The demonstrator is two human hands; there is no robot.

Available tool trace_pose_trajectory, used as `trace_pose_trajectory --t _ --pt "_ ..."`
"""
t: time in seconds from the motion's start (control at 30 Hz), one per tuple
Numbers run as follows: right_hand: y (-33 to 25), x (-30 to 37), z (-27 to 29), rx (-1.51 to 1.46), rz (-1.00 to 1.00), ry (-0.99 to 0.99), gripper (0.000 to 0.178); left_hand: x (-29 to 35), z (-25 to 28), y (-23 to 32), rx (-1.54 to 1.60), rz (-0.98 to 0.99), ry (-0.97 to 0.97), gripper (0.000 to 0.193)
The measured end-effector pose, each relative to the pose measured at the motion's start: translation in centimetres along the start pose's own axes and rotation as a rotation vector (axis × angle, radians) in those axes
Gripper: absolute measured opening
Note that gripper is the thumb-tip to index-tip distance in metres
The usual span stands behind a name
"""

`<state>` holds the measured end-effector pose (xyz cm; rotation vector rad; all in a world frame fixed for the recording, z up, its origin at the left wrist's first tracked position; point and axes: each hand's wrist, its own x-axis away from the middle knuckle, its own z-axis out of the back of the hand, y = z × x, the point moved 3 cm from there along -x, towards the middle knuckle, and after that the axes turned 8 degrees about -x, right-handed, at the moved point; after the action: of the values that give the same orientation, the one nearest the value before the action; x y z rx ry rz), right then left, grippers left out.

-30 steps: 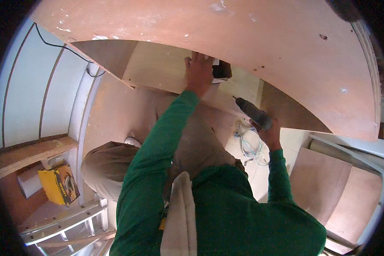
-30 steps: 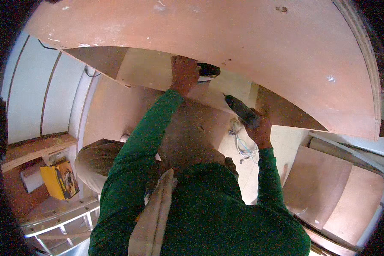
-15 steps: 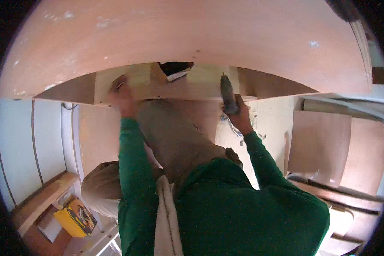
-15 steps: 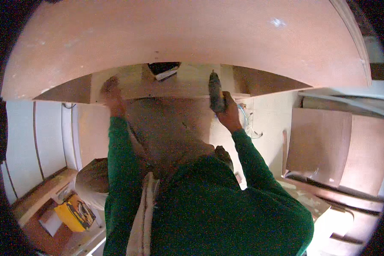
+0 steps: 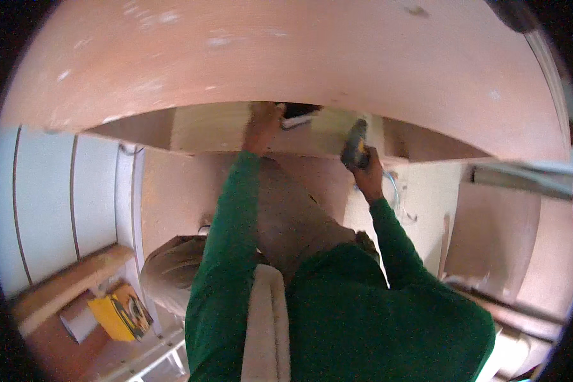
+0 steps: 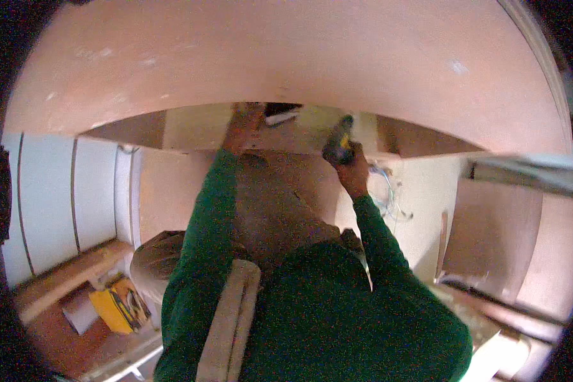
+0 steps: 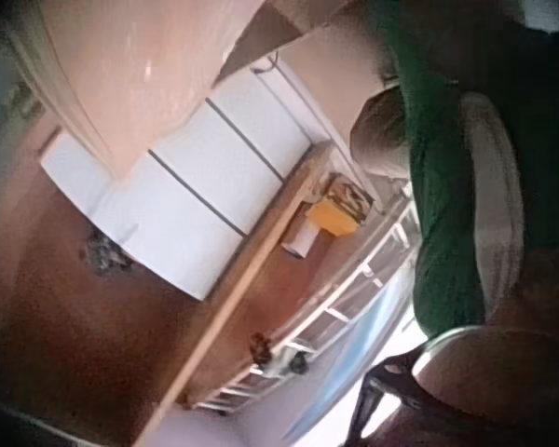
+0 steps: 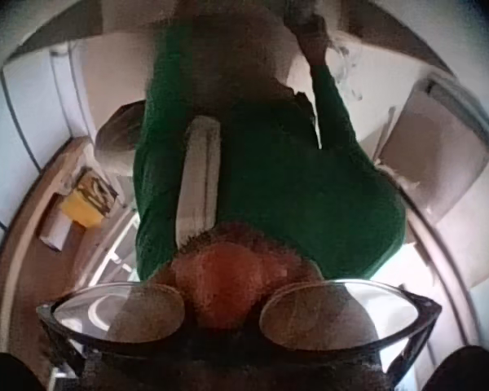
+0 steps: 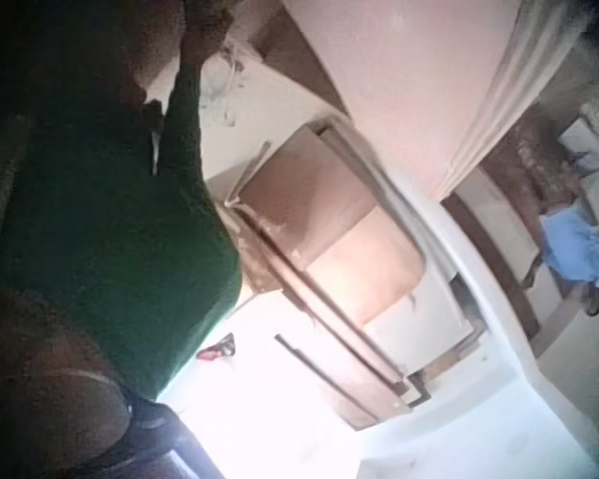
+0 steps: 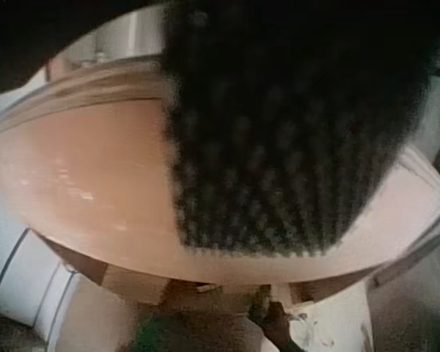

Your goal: The person uses a power drill to drive screws into pieces of wood to assemble a rectangular box, repositioning the wood and the box to reach different sides.

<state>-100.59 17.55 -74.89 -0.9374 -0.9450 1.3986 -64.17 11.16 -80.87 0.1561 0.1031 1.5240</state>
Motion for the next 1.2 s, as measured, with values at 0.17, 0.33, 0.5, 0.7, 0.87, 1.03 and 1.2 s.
trace_pose_trajectory --t 0.17,0.33,0.5,0.7,0.87,1.03,1.2 --pt "1.0 1.6 0.8 -0.289 0.037 -0.015 0.053 -0.2 5.3 5.7 0.362 0.407 0.155 0.027" --pt "-0.5 -1.1 0.3 0.102 0.019 0.000 0.060 6.5 9.3 2.0 0.844 0.987 0.658 0.015" --pt "-2.2 -4.1 -5.5 0.174 0.158 -0.103 0.050 18.2 13.5 -10.8 0.703 1.088 1.544 0.024" --pt "-0.8 -6.3 -5.2 0.360 0.207 -0.067 0.053 18.2 29.8 -8.4 1.526 0.864 1.556 0.030" --pt "-2.2 -5.8 -4.8 0.477 0.253 -0.186 0.081 17.8 33.2 -9.3 1.725 0.777 1.488 0.037" --pt "-5.1 0.6 2.0 0.651 0.133 -0.250 0.093 20.4 36.0 -12.0 1.594 1.005 1.330 0.039" --pt "-14.4 9.0 10.2 0.442 -0.584 -0.539 0.056 24.2 47.8 -16.4 1.387 1.038 1.215 0.036"
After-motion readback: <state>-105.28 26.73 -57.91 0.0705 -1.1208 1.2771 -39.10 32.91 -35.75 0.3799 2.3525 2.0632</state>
